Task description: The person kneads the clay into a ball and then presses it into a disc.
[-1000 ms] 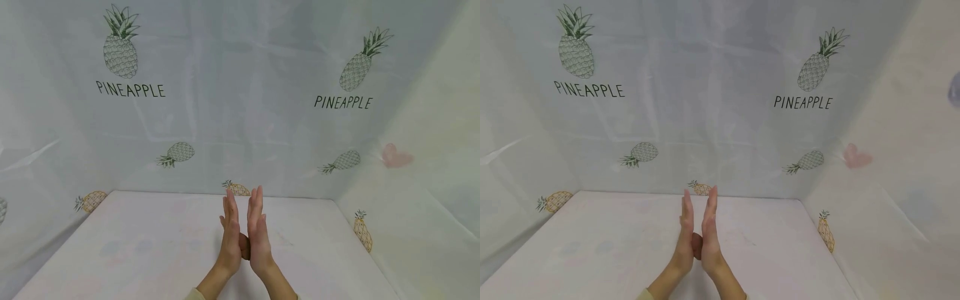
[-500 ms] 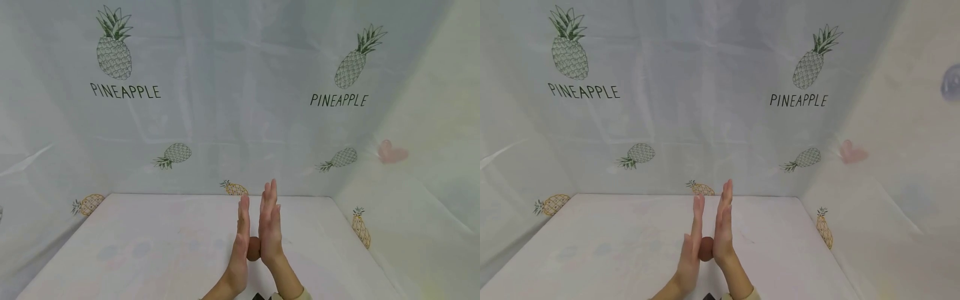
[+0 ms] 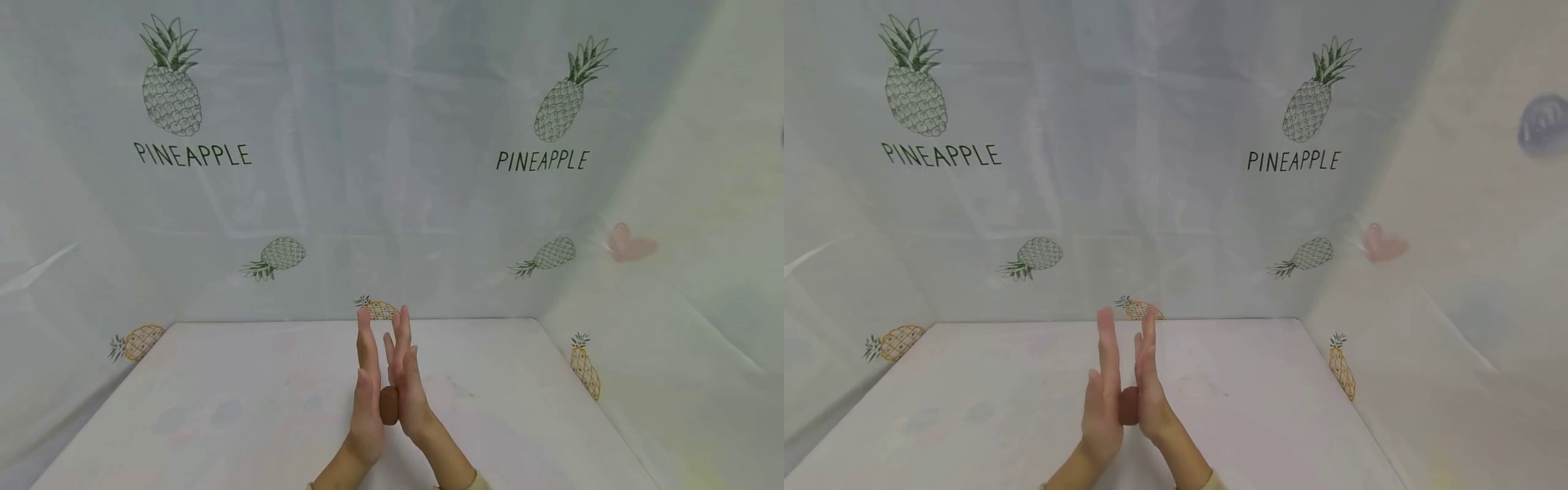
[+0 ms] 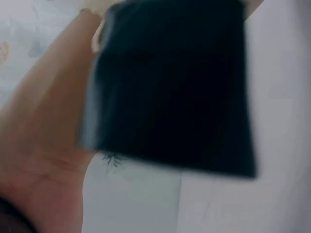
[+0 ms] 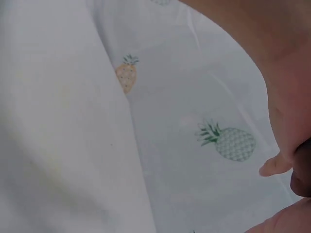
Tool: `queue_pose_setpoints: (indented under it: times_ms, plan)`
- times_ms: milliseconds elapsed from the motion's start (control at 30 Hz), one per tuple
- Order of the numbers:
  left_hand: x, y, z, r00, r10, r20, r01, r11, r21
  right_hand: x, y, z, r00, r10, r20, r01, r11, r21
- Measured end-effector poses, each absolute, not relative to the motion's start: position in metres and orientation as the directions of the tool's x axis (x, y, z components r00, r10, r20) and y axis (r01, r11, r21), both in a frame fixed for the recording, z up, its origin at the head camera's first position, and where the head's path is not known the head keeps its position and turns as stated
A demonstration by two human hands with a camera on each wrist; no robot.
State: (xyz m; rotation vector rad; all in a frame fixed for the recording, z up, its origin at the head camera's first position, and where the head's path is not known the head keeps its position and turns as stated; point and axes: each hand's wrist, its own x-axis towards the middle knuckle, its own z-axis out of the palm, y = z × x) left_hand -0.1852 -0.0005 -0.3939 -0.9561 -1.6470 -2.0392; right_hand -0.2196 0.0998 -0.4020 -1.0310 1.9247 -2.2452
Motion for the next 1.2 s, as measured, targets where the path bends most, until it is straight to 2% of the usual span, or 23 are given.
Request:
queue_pose_setpoints:
  times_ms: [233, 500, 600, 767, 867, 1000, 1200]
  plan:
    - [-0.2, -0.013, -0.396, -0.808, 0.031, 0.589, 0.575, -0.179, 0.798, -0.207, 0.089, -0.401, -0.79, -0.427, 0.44, -0.366, -0.247, -0.897]
    - [-0.223, -0.026, -0.407, -0.791, -0.092, 0.605, 0.607, 0.01, 0.795, -0.194, 0.083, -0.396, -0.789, -0.392, 0.473, -0.421, -0.215, -0.881]
    - [-0.225, -0.023, -0.409, -0.803, -0.075, 0.592, 0.588, 0.065, 0.806, -0.191, 0.085, -0.394, -0.802, -0.364, 0.474, -0.425, -0.21, -0.88]
    - [-0.22, -0.011, -0.414, -0.764, -0.001, 0.645, 0.634, 0.184, 0.751, -0.194, 0.093, -0.389, -0.823, -0.318, 0.471, -0.421, -0.216, -0.881]
    - [-0.215, -0.003, -0.417, -0.732, 0.059, 0.679, 0.677, 0.175, 0.715, -0.196, 0.099, -0.384, -0.823, -0.294, 0.486, -0.425, -0.249, -0.871]
    - [-0.207, 0.004, -0.419, -0.699, 0.144, 0.7, 0.713, 0.075, 0.697, -0.199, 0.106, -0.377, -0.82, -0.268, 0.506, -0.431, -0.295, -0.853]
    - [-0.19, 0.005, -0.411, -0.786, 0.2, 0.584, 0.559, -0.172, 0.811, -0.205, 0.109, -0.377, -0.811, -0.278, 0.515, -0.426, -0.323, -0.845]
